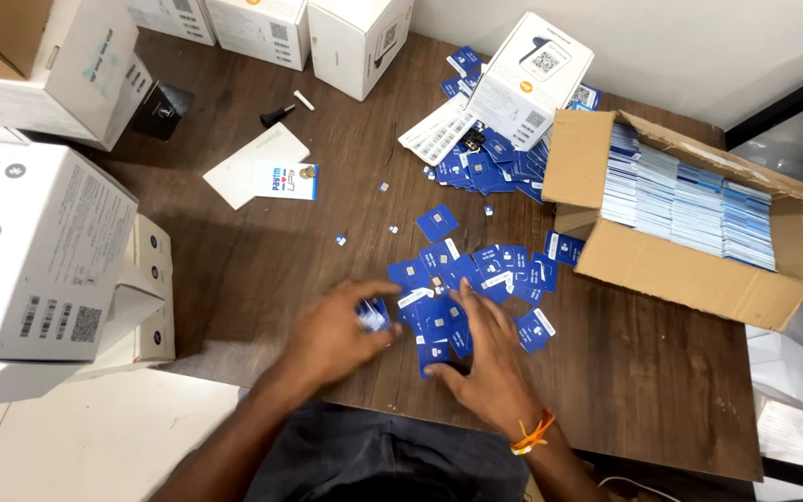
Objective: The person sorts blue cards by hand on a wooden desk, organizes them into stacks, and places the stacks into a cardboard box.
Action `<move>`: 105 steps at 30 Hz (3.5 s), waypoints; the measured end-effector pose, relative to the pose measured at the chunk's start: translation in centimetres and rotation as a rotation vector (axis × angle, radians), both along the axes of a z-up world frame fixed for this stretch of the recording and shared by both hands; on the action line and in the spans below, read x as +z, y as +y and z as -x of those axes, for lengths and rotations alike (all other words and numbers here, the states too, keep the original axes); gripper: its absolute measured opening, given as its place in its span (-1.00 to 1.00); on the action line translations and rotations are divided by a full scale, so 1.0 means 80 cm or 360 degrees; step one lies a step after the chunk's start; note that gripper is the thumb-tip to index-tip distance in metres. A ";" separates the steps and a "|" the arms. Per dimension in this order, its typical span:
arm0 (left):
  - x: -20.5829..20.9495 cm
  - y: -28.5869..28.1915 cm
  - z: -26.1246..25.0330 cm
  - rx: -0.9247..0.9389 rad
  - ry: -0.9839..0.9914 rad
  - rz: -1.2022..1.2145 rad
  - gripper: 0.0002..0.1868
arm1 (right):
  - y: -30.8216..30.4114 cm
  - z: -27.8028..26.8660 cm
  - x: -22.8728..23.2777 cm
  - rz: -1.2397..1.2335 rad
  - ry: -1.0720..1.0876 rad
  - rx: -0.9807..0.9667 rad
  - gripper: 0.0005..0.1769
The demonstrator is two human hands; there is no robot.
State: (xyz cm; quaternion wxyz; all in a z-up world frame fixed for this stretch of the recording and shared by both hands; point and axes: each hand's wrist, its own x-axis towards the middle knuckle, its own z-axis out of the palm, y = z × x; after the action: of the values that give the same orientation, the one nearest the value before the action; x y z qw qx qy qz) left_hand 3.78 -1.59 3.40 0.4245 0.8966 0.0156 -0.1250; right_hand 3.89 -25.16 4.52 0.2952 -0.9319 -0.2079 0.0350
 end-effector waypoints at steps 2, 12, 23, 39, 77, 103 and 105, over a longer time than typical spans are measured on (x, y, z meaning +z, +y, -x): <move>0.007 -0.019 -0.001 -0.0079 -0.0128 -0.0213 -0.32 | 0.001 -0.002 -0.012 -0.0025 0.0005 -0.0061 0.34; 0.022 -0.034 -0.032 -0.0314 -0.0084 -0.0470 -0.25 | 0.001 -0.009 -0.031 -0.0138 -0.0145 0.0020 0.08; 0.018 -0.051 -0.049 -0.0567 -0.0187 -0.0416 -0.34 | -0.004 -0.008 -0.045 -0.0284 -0.0214 -0.0100 0.28; 0.026 -0.063 -0.036 -0.0303 -0.0020 -0.0528 -0.27 | 0.001 -0.003 -0.049 -0.0504 -0.0052 -0.0216 0.26; 0.025 -0.027 -0.061 -0.0960 -0.0170 -0.0538 -0.17 | 0.023 0.027 -0.039 -0.0498 -0.0016 -0.0367 0.18; -0.038 0.016 -0.014 0.0007 0.0051 0.1518 -0.52 | 0.010 0.009 -0.033 -0.1799 0.1014 -0.0558 -0.32; -0.048 0.012 -0.004 0.0275 0.0318 0.1989 -0.57 | 0.015 0.011 -0.030 -0.1942 0.1187 -0.0666 -0.39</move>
State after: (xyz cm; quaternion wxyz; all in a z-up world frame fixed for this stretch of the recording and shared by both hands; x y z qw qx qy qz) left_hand 4.09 -0.66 -0.42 0.8724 0.4594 0.0516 -0.1589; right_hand 3.01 -23.98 2.09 0.8116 -0.5488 0.1055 0.1704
